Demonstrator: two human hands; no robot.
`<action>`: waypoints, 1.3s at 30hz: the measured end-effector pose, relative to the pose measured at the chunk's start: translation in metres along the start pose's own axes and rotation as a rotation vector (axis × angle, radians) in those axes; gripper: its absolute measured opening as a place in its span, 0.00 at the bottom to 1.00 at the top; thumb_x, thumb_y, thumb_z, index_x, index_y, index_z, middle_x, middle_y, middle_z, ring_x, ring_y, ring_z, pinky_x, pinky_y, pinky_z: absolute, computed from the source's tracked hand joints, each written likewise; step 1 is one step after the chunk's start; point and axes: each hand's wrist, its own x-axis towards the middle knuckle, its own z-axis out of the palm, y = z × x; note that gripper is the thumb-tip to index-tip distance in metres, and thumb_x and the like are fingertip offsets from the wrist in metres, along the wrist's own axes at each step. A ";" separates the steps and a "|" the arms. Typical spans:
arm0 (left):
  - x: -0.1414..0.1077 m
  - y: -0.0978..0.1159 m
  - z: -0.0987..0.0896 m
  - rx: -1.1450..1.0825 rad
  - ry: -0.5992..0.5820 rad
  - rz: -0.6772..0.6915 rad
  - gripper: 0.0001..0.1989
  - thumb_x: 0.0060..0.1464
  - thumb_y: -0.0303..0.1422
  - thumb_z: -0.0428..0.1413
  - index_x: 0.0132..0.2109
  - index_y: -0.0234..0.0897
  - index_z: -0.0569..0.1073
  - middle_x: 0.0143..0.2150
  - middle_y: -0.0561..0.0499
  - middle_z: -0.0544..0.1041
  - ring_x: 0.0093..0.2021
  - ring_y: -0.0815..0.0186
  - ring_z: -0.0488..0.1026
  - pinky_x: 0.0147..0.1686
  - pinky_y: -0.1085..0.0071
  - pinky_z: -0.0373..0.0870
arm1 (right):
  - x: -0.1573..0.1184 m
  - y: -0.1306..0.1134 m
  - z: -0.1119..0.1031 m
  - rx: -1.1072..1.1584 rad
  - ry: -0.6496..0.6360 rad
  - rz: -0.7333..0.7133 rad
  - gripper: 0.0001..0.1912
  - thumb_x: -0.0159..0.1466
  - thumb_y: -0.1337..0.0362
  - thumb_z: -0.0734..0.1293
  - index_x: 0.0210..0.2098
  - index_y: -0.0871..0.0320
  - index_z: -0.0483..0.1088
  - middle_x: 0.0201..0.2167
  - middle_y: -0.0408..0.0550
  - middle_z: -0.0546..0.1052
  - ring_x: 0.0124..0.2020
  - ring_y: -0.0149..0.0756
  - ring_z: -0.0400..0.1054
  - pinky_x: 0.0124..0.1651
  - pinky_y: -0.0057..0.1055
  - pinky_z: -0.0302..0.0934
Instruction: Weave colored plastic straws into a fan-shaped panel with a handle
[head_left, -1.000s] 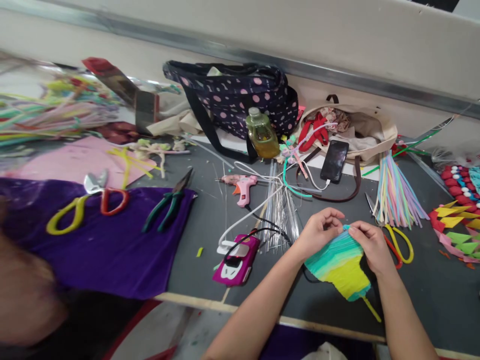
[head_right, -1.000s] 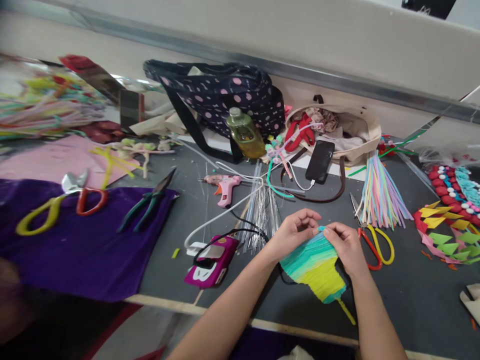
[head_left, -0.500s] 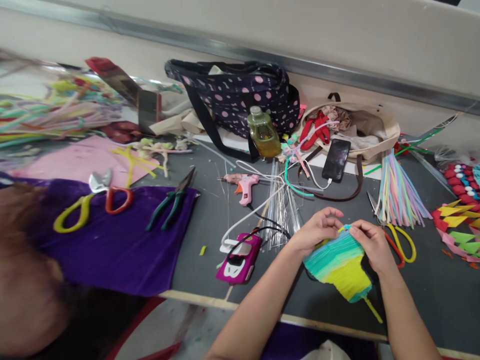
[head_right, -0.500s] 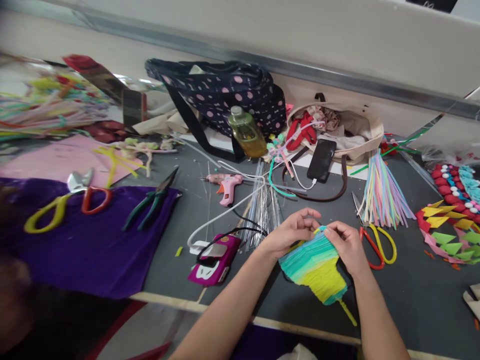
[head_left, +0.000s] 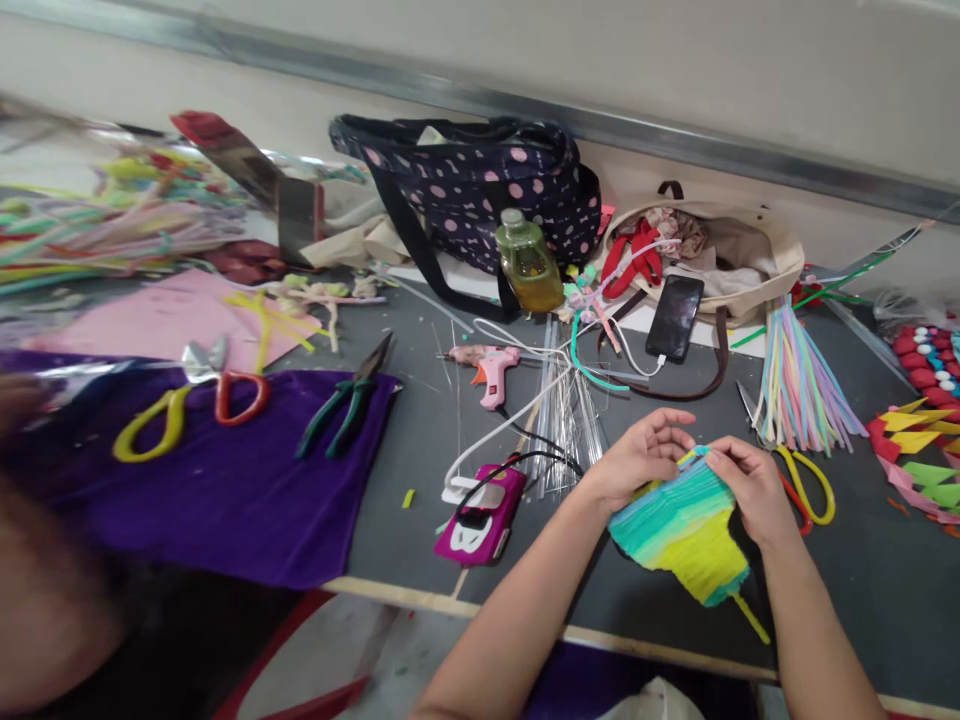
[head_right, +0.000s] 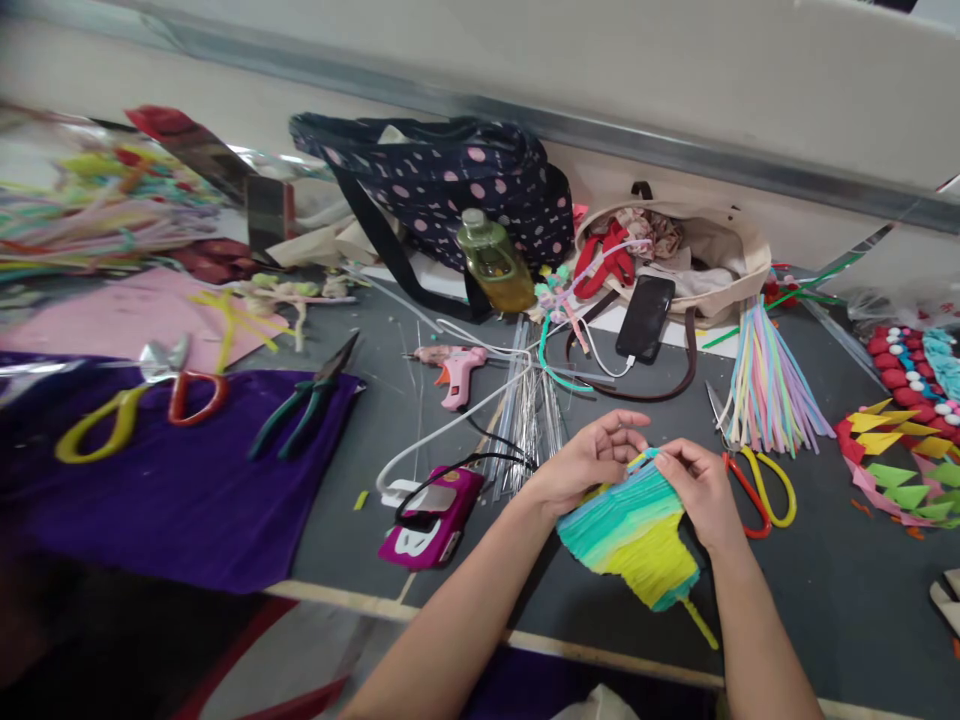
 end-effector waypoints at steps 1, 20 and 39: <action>0.000 0.000 0.000 -0.009 0.010 0.002 0.32 0.32 0.16 0.61 0.49 0.37 0.70 0.41 0.51 0.73 0.33 0.73 0.71 0.31 0.77 0.63 | 0.000 0.000 0.000 0.004 0.001 0.001 0.12 0.58 0.54 0.71 0.30 0.57 0.75 0.24 0.43 0.73 0.25 0.31 0.62 0.28 0.26 0.56; -0.003 0.001 0.008 0.766 0.055 0.531 0.10 0.53 0.26 0.58 0.41 0.40 0.80 0.38 0.48 0.71 0.41 0.64 0.70 0.42 0.66 0.68 | 0.001 -0.003 0.001 0.225 0.011 0.082 0.14 0.55 0.54 0.74 0.26 0.57 0.72 0.20 0.40 0.71 0.21 0.29 0.61 0.26 0.26 0.55; -0.005 -0.001 0.013 0.683 0.165 0.373 0.06 0.55 0.34 0.58 0.34 0.36 0.73 0.35 0.48 0.76 0.37 0.64 0.72 0.39 0.69 0.68 | -0.001 -0.001 0.007 0.200 -0.017 0.044 0.13 0.57 0.54 0.72 0.28 0.58 0.74 0.21 0.40 0.70 0.23 0.28 0.61 0.28 0.26 0.55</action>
